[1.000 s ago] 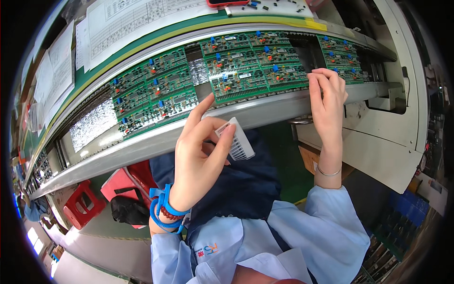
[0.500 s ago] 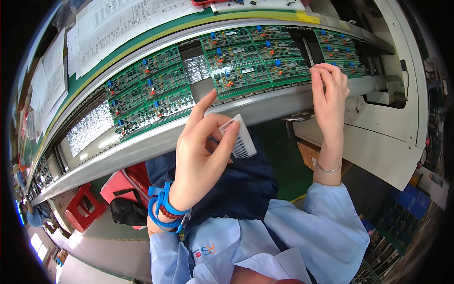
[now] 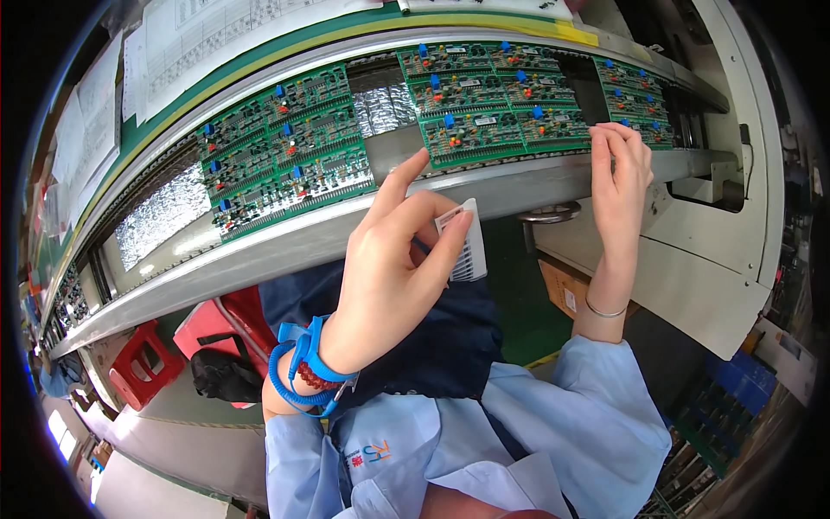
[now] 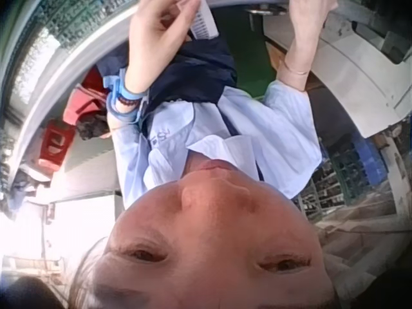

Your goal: The person places small electronic components onto green circuit boards moving along a conveyor belt. They pick components from a white tray and a nearby table, then insert them into specific slots on the boards. The person handles the boards and components by hand, occasionally adjusting the board's position on the belt.

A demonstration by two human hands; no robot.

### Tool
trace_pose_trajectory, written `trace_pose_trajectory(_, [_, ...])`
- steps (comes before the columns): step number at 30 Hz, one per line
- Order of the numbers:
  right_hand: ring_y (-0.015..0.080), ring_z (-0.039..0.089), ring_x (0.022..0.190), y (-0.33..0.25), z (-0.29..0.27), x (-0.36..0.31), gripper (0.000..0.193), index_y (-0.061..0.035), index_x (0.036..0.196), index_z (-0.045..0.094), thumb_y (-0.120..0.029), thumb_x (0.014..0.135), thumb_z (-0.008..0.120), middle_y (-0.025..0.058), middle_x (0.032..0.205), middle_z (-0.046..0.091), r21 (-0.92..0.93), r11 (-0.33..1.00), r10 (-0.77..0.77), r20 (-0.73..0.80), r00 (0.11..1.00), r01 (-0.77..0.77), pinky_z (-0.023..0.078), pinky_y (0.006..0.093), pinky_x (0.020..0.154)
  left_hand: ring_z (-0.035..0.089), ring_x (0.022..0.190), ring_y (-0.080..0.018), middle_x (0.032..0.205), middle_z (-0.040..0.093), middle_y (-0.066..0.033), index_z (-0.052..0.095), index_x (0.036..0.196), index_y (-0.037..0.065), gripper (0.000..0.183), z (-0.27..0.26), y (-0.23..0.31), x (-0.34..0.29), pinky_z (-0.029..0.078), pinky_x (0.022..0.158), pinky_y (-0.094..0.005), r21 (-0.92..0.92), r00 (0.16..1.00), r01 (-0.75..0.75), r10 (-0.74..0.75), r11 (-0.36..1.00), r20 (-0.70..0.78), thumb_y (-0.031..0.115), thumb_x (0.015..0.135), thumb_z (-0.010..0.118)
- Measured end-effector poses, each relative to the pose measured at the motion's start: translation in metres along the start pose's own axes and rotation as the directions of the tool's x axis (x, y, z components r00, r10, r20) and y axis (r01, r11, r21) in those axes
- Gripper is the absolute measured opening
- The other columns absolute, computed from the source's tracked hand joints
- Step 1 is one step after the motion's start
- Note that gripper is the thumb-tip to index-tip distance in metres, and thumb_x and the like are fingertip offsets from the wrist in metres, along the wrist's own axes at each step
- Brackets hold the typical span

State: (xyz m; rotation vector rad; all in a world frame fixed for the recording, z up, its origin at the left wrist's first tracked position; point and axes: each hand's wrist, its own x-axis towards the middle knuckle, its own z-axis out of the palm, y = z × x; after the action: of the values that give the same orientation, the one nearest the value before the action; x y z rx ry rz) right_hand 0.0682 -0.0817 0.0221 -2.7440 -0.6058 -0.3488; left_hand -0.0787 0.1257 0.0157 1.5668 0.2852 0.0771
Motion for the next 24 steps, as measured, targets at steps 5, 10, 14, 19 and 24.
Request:
trace_pose_trajectory(5, [0.0254, 0.047, 0.099, 0.005, 0.007, -0.002, 0.021, -0.0049, 0.093, 0.062, -0.023, 0.089, 0.052, 0.004, 0.101, 0.057, -0.024, 1.0, 0.004, 0.026, 1.0, -0.003, 0.034, 0.0386, 0.087, 0.056, 0.057, -0.0036, 0.128, 0.042, -0.0252, 0.06, 0.086, -0.003, 0.012, 0.002, -0.011, 0.003, 0.044, 0.043, -0.0176, 0.027, 0.999, -0.007, 0.006, 1.0, 0.046, 0.009, 0.086, 0.058])
trace_pose_trajectory(10, [0.0261, 0.047, 0.099, 0.009, 0.015, -0.005, 0.022, -0.005, 0.093, 0.063, -0.023, 0.089, 0.052, 0.0042, 0.101, 0.057, -0.077, 0.997, 0.024, 0.036, 0.999, -0.021, 0.034, 0.0391, 0.087, 0.059, 0.053, -0.0067, 0.123, 0.047, -0.0293, 0.061, 0.085, -0.003, 0.013, 0.008, -0.021, 0.006, 0.042, 0.041, -0.0198, 0.067, 0.999, -0.038, 0.036, 0.997, 0.023, 0.01, 0.086, 0.058])
trace_pose_trajectory(14, [0.0251, 0.047, 0.099, 0.007, 0.012, -0.006, 0.021, -0.0057, 0.093, 0.063, -0.023, 0.089, 0.053, 0.0039, 0.1, 0.057, -0.15, 0.988, 0.024, 0.008, 1.0, -0.022, 0.034, 0.0388, 0.086, 0.06, 0.054, -0.0077, 0.122, 0.048, -0.0296, 0.06, 0.084, -0.003, 0.013, 0.007, -0.023, 0.007, 0.042, 0.041, -0.0204, 0.079, 0.999, -0.032, 0.03, 0.996, 0.031, 0.009, 0.086, 0.058])
trace_pose_trajectory(19, [0.0224, 0.052, 0.091, -0.029, -0.011, -0.007, 0.014, -0.0067, 0.087, 0.063, -0.018, 0.087, 0.054, 0.0059, 0.093, 0.058, 0.139, 0.988, -0.049, -0.141, 0.989, 0.069, 0.038, 0.0353, 0.08, 0.058, 0.053, -0.0073, 0.121, 0.052, -0.0238, 0.058, 0.083, -0.004, 0.009, -0.008, -0.021, -0.003, 0.044, 0.044, -0.0191, 0.051, 0.995, -0.095, 0.094, 0.994, 0.018, 0.005, 0.085, 0.056])
trace_pose_trajectory(24, [0.0219, 0.052, 0.07, -0.102, -0.024, -0.028, 0.015, -0.0068, 0.072, 0.056, -0.017, 0.083, 0.057, 0.0093, 0.078, 0.056, 0.986, 0.161, -0.245, 0.001, 0.97, 0.04, 0.045, 0.0364, 0.067, 0.058, 0.056, -0.015, 0.102, 0.062, -0.0147, 0.058, 0.079, -0.001, 0.005, -0.022, -0.021, -0.015, 0.046, 0.046, -0.0231, -0.016, 0.964, -0.264, 0.264, 0.964, 0.009, 0.0, 0.079, 0.063])
